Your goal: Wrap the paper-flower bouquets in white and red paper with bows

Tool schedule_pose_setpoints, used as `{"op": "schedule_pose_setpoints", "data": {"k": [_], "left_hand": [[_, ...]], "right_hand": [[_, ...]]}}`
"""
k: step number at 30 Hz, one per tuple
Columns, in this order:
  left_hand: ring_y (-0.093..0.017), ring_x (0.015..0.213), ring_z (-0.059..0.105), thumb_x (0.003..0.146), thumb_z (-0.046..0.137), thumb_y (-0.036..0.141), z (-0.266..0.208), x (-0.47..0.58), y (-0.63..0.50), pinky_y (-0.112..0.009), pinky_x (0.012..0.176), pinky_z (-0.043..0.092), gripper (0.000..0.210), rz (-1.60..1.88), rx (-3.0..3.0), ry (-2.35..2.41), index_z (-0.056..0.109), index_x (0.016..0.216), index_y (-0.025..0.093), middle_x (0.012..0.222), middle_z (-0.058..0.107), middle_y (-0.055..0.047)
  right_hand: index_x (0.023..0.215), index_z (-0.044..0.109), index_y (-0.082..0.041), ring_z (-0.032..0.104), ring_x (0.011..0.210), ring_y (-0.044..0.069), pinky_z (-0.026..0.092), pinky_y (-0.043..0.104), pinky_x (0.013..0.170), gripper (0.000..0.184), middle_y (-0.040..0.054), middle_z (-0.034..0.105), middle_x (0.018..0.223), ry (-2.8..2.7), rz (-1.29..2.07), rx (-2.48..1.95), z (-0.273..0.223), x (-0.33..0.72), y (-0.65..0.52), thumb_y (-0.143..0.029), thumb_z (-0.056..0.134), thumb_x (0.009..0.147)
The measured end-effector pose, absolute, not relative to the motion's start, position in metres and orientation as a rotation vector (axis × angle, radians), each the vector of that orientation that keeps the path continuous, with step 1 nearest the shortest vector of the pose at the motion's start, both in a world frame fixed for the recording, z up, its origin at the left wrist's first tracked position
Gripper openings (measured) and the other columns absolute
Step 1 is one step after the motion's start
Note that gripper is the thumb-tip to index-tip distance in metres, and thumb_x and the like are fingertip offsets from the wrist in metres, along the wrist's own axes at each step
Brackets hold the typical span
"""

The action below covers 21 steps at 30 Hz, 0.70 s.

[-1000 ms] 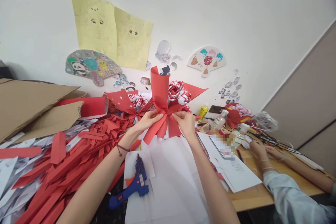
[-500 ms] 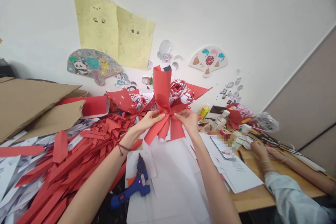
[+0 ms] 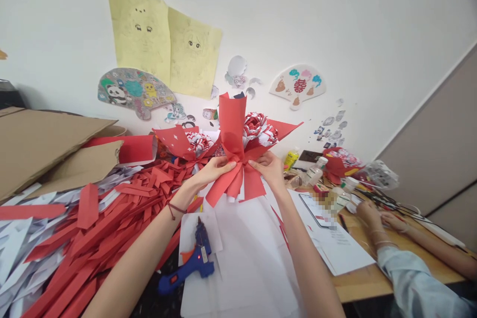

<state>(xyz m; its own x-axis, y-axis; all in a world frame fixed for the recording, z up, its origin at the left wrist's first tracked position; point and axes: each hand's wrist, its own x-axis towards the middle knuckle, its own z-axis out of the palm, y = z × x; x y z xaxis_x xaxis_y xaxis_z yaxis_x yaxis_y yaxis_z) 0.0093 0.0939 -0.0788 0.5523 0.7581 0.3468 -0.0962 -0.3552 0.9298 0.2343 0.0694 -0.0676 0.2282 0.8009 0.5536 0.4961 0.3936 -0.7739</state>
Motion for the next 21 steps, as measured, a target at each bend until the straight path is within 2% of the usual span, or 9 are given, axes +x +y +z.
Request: {"op": "schedule_pose_setpoints", "data": {"k": [11,15,19,21], "left_hand": [[-0.023,0.095,0.06,0.081,0.066,0.055,-0.08,0.011,0.095,-0.03,0.078,0.047,0.044,0.979,1.692,0.54,0.067,0.097,0.014,0.102,0.068,-0.009],[-0.021,0.091,0.061,0.082,0.064,0.055,-0.083,0.012,0.098,-0.029,0.077,0.047,0.043,0.994,1.643,0.539,0.066,0.097,0.015,0.101,0.068,-0.008],[-0.019,0.089,0.061,0.082,0.064,0.056,-0.084,0.009,0.102,-0.027,0.074,0.047,0.044,1.008,1.603,0.536,0.067,0.096,0.014,0.102,0.068,-0.008],[-0.019,0.087,0.061,0.082,0.063,0.057,-0.084,0.007,0.103,-0.027,0.072,0.046,0.045,1.011,1.594,0.531,0.067,0.097,0.014,0.101,0.068,-0.008]], "right_hand": [[0.095,0.066,-0.017,0.069,0.071,0.025,0.055,0.035,0.065,0.053,0.0089,0.073,0.081,-1.47,0.319,-1.271,-0.069,0.238,0.068,-0.055,0.082,0.061],[0.097,0.064,-0.018,0.068,0.071,0.024,0.055,0.034,0.064,0.054,0.0083,0.073,0.082,-1.48,0.446,-1.216,-0.063,0.236,0.063,-0.056,0.081,0.064],[0.096,0.063,-0.019,0.068,0.072,0.022,0.055,0.032,0.065,0.046,0.007,0.073,0.085,-1.528,0.637,-1.108,-0.054,0.236,0.058,-0.057,0.073,0.073],[0.094,0.064,-0.019,0.068,0.074,0.022,0.054,0.031,0.066,0.041,0.0068,0.072,0.084,-1.553,0.595,-1.102,-0.05,0.235,0.056,-0.055,0.072,0.074]]}}
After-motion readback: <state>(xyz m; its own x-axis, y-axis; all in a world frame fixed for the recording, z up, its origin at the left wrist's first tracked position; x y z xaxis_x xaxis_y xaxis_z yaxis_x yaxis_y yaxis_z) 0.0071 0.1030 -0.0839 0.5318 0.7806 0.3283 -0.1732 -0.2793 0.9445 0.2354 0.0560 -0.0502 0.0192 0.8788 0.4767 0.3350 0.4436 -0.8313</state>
